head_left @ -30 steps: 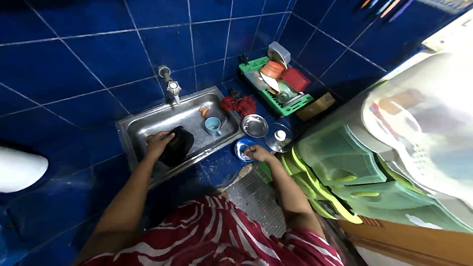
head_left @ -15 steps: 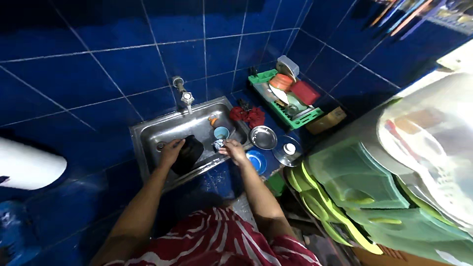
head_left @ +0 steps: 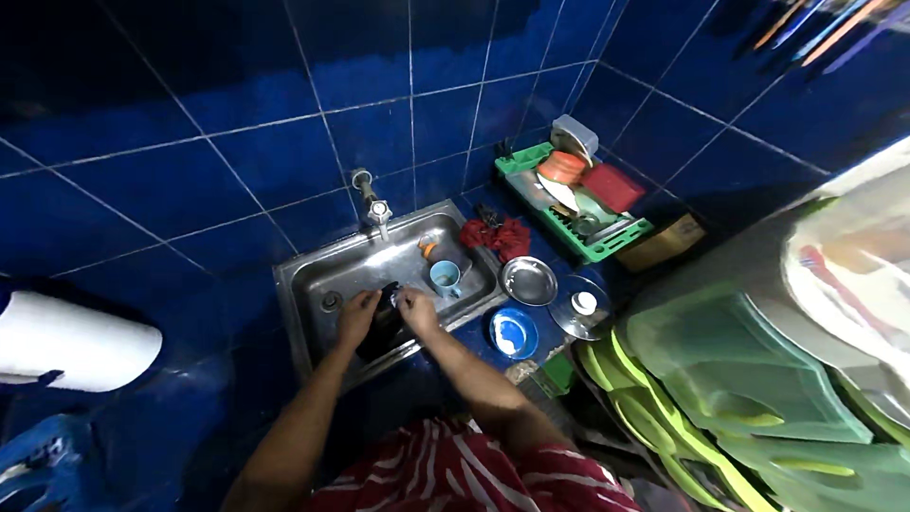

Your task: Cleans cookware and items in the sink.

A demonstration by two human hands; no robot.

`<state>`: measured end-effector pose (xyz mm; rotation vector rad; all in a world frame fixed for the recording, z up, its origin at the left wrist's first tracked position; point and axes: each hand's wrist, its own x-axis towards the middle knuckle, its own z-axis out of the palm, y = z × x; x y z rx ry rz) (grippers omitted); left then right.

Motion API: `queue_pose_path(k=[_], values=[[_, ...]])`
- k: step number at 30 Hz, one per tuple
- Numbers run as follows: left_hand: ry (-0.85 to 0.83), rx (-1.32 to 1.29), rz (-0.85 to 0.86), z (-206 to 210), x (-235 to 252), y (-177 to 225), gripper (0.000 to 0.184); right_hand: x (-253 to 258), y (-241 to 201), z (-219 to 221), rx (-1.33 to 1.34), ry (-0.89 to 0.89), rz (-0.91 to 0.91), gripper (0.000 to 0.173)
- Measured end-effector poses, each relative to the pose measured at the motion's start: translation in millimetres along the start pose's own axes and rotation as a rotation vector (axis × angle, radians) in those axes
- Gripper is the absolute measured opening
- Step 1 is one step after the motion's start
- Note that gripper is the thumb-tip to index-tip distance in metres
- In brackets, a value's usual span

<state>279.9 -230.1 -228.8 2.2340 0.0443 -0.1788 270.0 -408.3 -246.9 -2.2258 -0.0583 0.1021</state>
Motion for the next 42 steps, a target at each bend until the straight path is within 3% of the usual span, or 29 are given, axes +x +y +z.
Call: queue_pose_path(k=[2, 3, 6, 7, 11, 16, 20, 21, 24, 25, 29, 30, 33, 34, 39, 40, 42], values=[[0.0, -0.001, -0.016, 1, 1, 5, 0.048, -18, -9, 9, -0.078, 0.081, -0.17, 0.034], [-0.003, 0.001, -0.02, 1, 0, 5, 0.049, -19, -9, 8, -0.093, 0.068, -0.161, 0.036], [0.016, 0.01, -0.012, 6, -1, 4, 0.049, 8, -1, -12, 0.056, -0.125, 0.168, 0.044], [0.027, 0.009, -0.021, 6, -1, 4, 0.049, 12, -1, -13, 0.078, -0.154, 0.192, 0.045], [0.052, -0.008, -0.015, 0, 2, 3, 0.051, -8, -15, 3, -0.038, -0.033, -0.137, 0.042], [0.071, -0.041, -0.03, 1, -1, 5, 0.049, 21, -11, -15, 0.129, -0.187, 0.129, 0.044], [0.098, -0.032, -0.088, -4, 6, 8, 0.053, -10, -30, 2, -0.096, -0.084, -0.108, 0.043], [0.109, -0.026, -0.076, -3, 5, 8, 0.052, -10, -26, 1, -0.089, -0.082, -0.074, 0.043], [0.129, -0.009, -0.066, 4, 2, 7, 0.052, 15, -3, -15, 0.105, -0.137, 0.28, 0.045], [0.134, -0.017, -0.086, 3, 3, 7, 0.053, 17, -2, -15, 0.135, -0.132, 0.292, 0.044], [0.116, -0.04, -0.143, -5, 8, 13, 0.054, -13, -19, 5, -0.057, 0.031, -0.152, 0.039], [0.12, -0.037, -0.128, -5, 9, 13, 0.053, -13, -17, 6, -0.052, 0.033, -0.148, 0.039], [0.132, 0.007, -0.089, 2, 9, 19, 0.053, 13, -6, -12, 0.101, -0.082, 0.176, 0.045], [0.127, 0.019, -0.098, 4, 10, 21, 0.054, 16, -5, -14, 0.117, -0.1, 0.206, 0.045], [0.072, 0.086, -0.149, 1, 28, 30, 0.06, -29, -8, 20, -0.199, 0.1, -0.426, 0.037], [0.053, 0.091, -0.152, 1, 29, 31, 0.06, -28, -5, 20, -0.218, 0.121, -0.458, 0.037], [0.026, 0.058, -0.134, 4, 33, 32, 0.06, -9, -4, 3, -0.138, 0.061, -0.28, 0.039]])
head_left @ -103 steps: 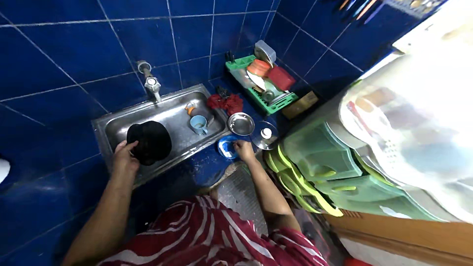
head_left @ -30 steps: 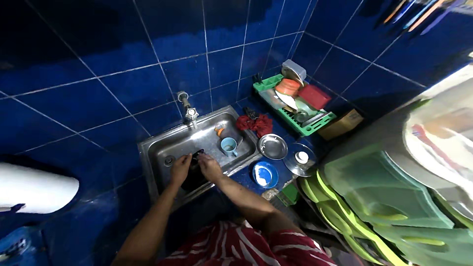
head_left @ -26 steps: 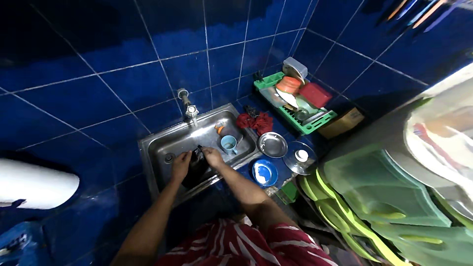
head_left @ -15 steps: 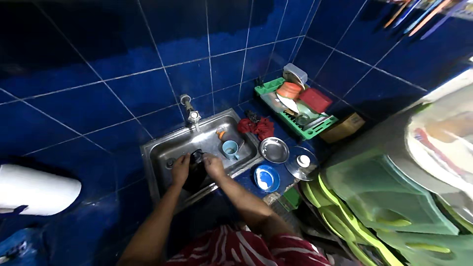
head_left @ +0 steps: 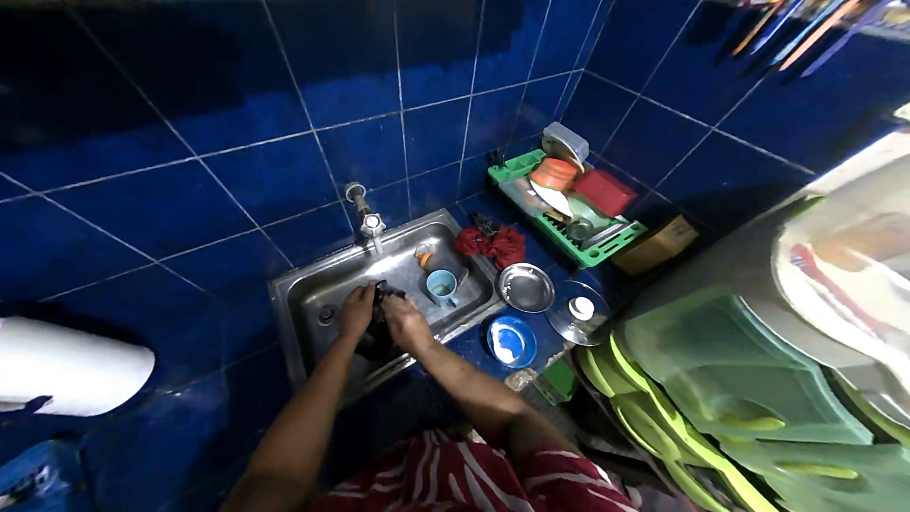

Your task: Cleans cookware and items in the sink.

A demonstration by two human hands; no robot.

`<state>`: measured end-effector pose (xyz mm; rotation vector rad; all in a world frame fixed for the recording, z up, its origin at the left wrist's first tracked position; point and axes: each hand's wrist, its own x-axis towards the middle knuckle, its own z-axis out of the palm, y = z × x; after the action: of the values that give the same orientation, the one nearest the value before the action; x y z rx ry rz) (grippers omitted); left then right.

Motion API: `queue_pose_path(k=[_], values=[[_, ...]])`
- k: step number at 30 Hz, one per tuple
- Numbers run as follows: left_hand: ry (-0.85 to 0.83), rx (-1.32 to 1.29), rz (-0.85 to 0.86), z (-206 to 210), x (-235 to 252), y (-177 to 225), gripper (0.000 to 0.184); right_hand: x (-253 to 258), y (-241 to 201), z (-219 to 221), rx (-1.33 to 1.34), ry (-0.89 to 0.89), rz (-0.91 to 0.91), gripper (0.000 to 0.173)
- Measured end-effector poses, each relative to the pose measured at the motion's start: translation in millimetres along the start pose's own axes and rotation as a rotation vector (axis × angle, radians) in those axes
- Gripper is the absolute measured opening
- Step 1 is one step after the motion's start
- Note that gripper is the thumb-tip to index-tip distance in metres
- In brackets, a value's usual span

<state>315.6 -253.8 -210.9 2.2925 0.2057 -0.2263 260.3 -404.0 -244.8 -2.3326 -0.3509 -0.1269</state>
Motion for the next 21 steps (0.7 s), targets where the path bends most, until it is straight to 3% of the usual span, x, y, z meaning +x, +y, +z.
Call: queue_pose_path(k=[2, 3, 8, 10, 13, 15, 18, 21], values=[[-0.032, -0.029, 0.005, 2, 2, 2, 0.061, 24, 10, -17, 0.139, -0.108, 0.262, 0.044], [-0.039, -0.03, -0.007, 1, 3, 2, 0.062, 25, 12, -16, 0.143, -0.119, 0.263, 0.044], [-0.047, -0.098, -0.012, 1, 23, 2, 0.062, -12, 8, 6, -0.107, 0.026, -0.293, 0.035], [-0.061, -0.113, -0.008, 4, 27, 2, 0.062, -3, 10, -4, -0.114, 0.003, -0.245, 0.036], [-0.086, -0.088, 0.0, 11, 31, 5, 0.062, 26, 13, -19, 0.019, -0.092, 0.105, 0.043], [-0.091, -0.084, -0.006, 11, 34, 5, 0.061, 15, 10, -11, -0.024, -0.085, 0.042, 0.042], [-0.091, -0.082, -0.008, 9, 41, 11, 0.061, -9, 6, -1, -0.16, 0.018, -0.253, 0.037], [-0.136, -0.047, 0.011, 13, 37, 15, 0.061, 7, 2, -3, -0.218, -0.03, -0.21, 0.04]])
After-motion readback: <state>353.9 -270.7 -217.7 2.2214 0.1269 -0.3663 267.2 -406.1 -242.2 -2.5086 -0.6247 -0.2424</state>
